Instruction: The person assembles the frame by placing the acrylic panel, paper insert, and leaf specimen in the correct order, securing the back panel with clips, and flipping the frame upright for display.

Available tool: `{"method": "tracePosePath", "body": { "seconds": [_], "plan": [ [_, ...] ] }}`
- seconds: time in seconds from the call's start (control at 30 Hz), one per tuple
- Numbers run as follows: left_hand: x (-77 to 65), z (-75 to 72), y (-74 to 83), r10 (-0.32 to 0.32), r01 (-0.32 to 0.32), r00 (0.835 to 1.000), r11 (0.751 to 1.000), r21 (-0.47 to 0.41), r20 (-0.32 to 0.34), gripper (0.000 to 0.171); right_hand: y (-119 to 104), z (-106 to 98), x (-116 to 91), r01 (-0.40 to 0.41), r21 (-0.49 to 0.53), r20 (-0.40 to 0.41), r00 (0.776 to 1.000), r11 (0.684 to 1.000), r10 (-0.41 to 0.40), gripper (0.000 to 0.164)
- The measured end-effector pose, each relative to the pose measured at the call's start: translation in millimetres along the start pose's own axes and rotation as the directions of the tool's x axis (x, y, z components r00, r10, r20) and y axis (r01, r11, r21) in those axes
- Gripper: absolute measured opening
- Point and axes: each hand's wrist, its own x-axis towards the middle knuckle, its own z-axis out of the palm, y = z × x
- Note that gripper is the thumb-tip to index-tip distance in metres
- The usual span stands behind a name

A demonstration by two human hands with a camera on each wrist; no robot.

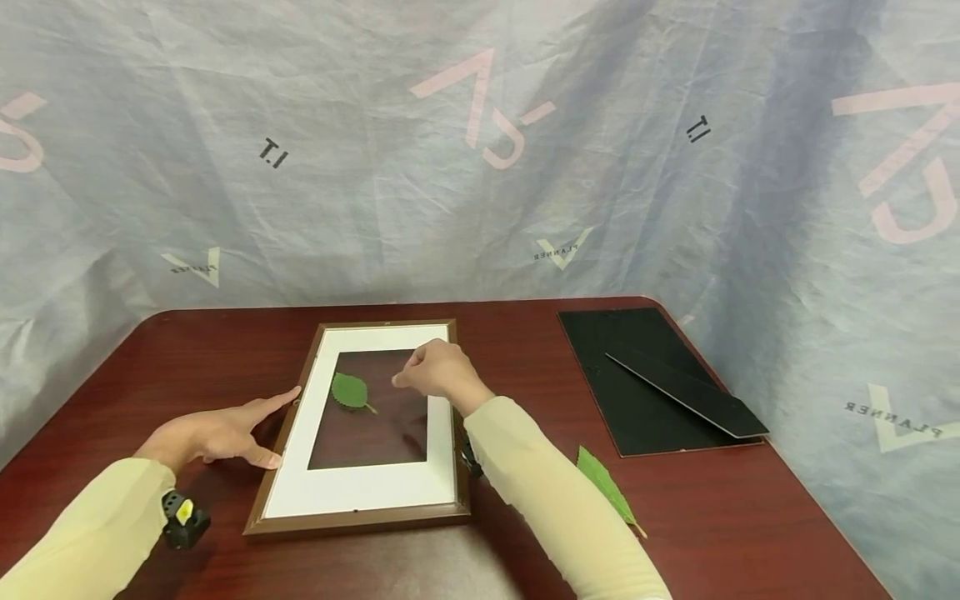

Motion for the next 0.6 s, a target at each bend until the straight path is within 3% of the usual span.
{"method": "tracePosePath", "body": {
  "seconds": [0.6],
  "plan": [
    [0.6, -0.3, -0.4, -0.002, 0.002, 1.000, 1.000, -0.002, 0.006, 0.110, 36.6, -30.7, -27.8, 0.018, 0.020, -0.021, 1.000, 1.000, -0.017, 0.017]
  ]
}}
